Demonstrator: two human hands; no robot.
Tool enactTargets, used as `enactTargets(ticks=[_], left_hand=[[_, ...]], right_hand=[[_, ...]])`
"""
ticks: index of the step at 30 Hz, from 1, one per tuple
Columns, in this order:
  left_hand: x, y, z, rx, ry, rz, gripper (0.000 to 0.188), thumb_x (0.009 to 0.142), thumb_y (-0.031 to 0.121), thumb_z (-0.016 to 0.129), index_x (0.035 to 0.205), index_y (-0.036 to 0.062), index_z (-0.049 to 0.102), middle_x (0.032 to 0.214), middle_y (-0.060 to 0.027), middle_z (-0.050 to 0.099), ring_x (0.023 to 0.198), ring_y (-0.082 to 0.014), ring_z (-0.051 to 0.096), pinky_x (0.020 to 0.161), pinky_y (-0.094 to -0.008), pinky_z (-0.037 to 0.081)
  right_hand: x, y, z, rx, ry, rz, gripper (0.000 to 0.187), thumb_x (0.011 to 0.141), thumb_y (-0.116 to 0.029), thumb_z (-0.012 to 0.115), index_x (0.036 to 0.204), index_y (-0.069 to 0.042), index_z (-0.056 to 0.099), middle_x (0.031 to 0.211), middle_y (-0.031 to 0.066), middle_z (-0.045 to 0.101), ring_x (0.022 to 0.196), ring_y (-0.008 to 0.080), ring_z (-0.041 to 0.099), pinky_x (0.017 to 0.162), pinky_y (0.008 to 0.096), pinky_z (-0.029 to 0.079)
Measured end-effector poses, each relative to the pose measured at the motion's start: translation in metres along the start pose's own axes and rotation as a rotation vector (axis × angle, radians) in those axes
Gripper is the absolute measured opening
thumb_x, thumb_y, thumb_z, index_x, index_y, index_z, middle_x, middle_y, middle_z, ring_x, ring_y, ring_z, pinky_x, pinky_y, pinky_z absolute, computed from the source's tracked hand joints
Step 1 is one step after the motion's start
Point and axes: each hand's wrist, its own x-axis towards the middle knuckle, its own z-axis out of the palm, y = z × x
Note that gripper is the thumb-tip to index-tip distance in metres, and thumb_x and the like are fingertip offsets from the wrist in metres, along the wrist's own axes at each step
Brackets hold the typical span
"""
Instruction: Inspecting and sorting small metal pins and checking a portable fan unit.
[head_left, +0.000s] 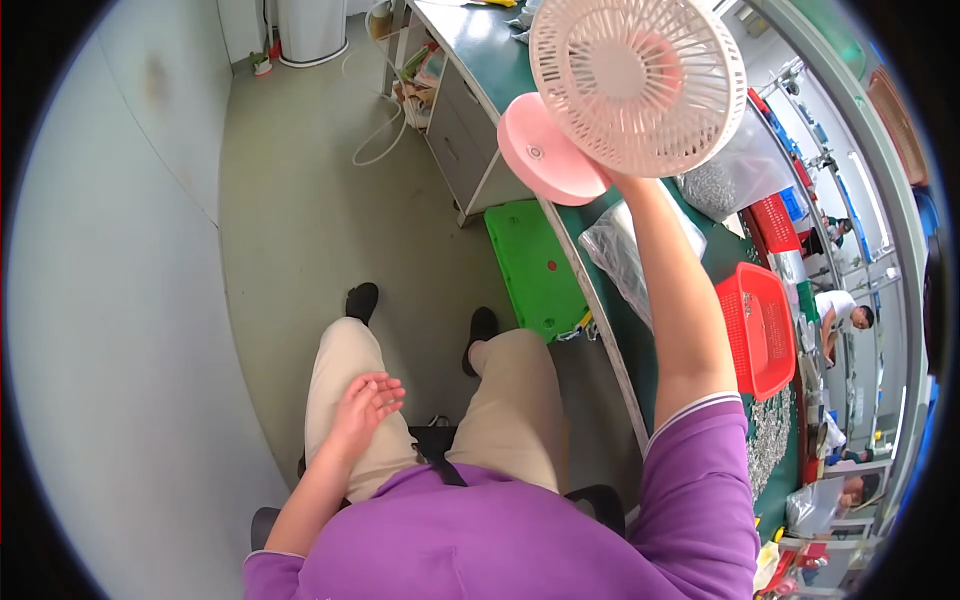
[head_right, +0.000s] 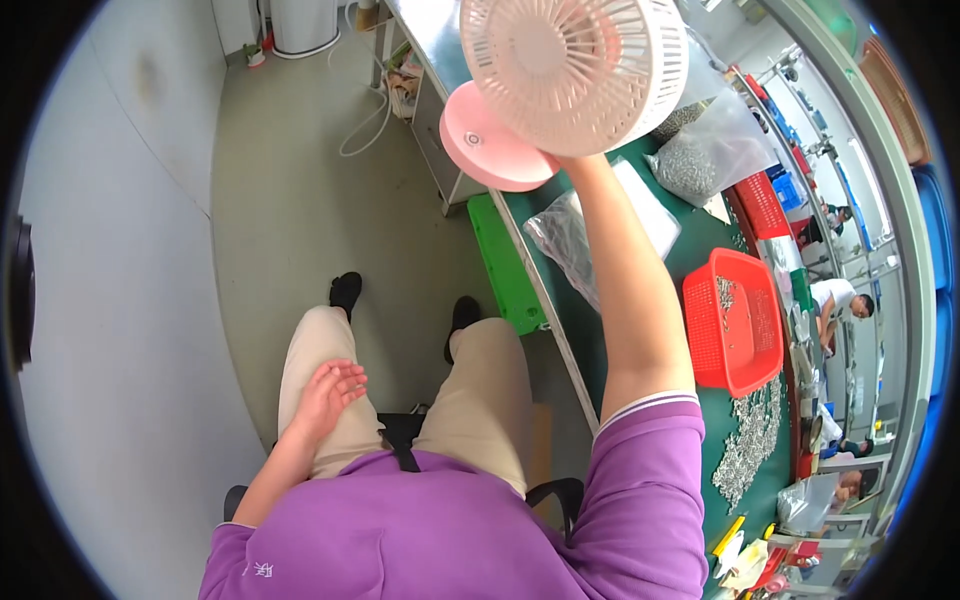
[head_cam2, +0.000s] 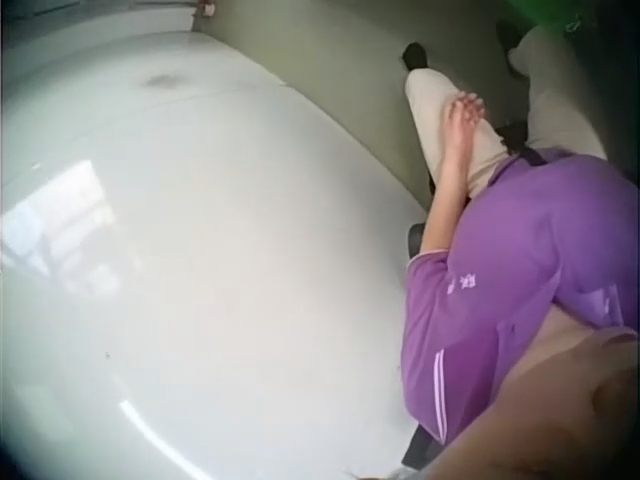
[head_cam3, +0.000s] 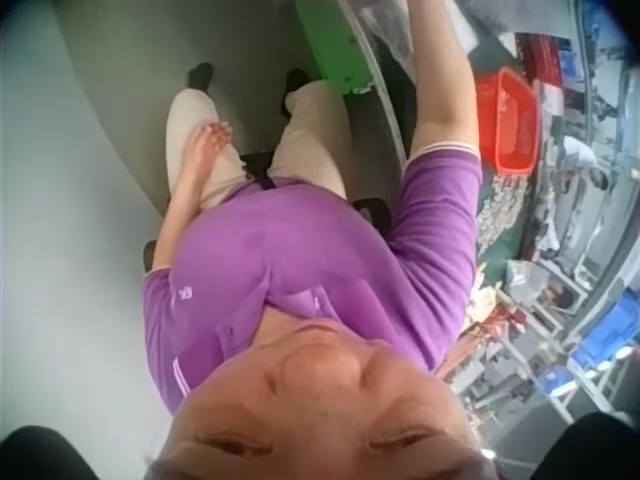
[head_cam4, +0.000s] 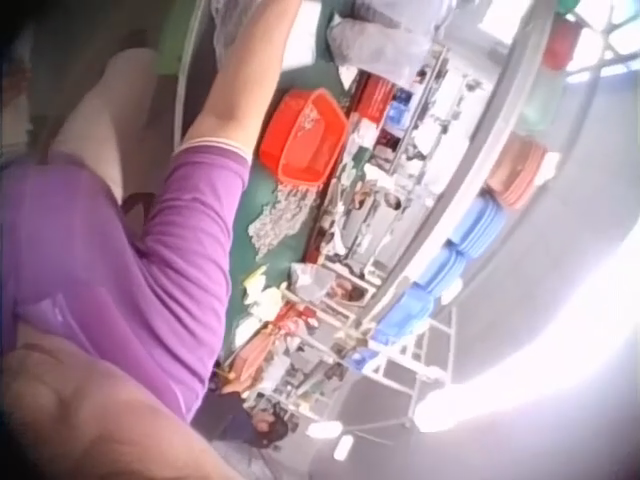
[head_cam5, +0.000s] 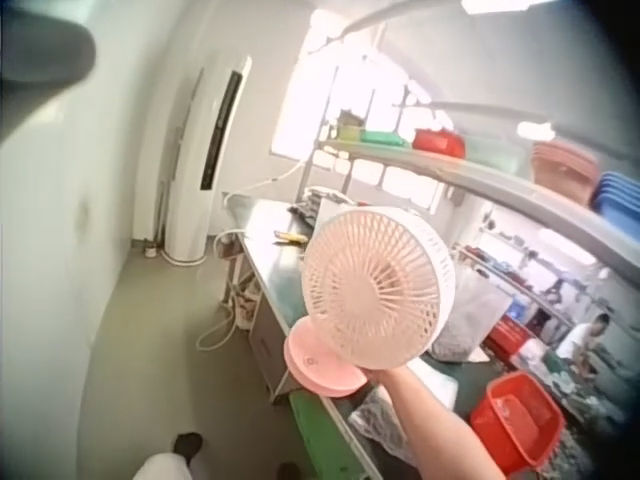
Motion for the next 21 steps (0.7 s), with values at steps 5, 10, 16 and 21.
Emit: enactTargets(ticks=[5, 10, 16, 21], left_hand=[[0.009, 0.001, 0.002, 0.022, -0.008, -0.01, 0.024, 0.098, 0.02, 0.044, 0.117, 0.0037, 0.047, 0.113, -0.0152, 0.058, 0.106, -0.0274, 0.058, 0.093, -0.0432, 0.047], [0.006, 0.001, 0.0, 0.004, -0.032, -0.009, 0.026, 0.1, 0.022, 0.043, 0.117, 0.0032, 0.047, 0.115, -0.0154, 0.058, 0.106, -0.0268, 0.059, 0.091, -0.0413, 0.049], [0.001, 0.007, 0.002, 0.006, -0.065, 0.018, 0.041, 0.099, 0.031, 0.047, 0.131, 0.0071, 0.039, 0.125, -0.0148, 0.052, 0.112, -0.0284, 0.056, 0.094, -0.0429, 0.047], [-0.01, 0.055, 0.024, 0.284, 0.027, 0.662, 0.092, 0.082, 0.041, 0.071, 0.146, 0.0079, 0.014, 0.145, -0.013, 0.028, 0.127, -0.0252, 0.042, 0.102, -0.0408, 0.04]], right_hand=[[-0.006, 0.02, 0.007, -0.305, 0.215, -0.172, 0.045, 0.077, -0.021, 0.072, 0.116, -0.003, 0.057, 0.113, 0.0145, 0.056, 0.105, 0.0271, 0.052, 0.091, 0.0401, 0.042], [-0.014, -0.003, 0.012, -0.364, 0.217, -0.198, 0.049, 0.073, -0.021, 0.076, 0.116, -0.005, 0.058, 0.116, 0.015, 0.056, 0.108, 0.03, 0.051, 0.093, 0.0418, 0.041], [-0.031, -0.137, 0.069, 0.078, -0.195, 0.092, 0.021, 0.087, -0.008, 0.062, 0.107, -0.003, 0.063, 0.099, 0.0093, 0.065, 0.087, 0.0174, 0.06, 0.078, 0.0331, 0.052], [-0.051, -0.183, 0.165, 0.603, -0.487, 0.064, 0.02, 0.085, -0.005, 0.063, 0.105, -0.005, 0.066, 0.1, 0.0073, 0.066, 0.088, 0.016, 0.061, 0.079, 0.0317, 0.054]])
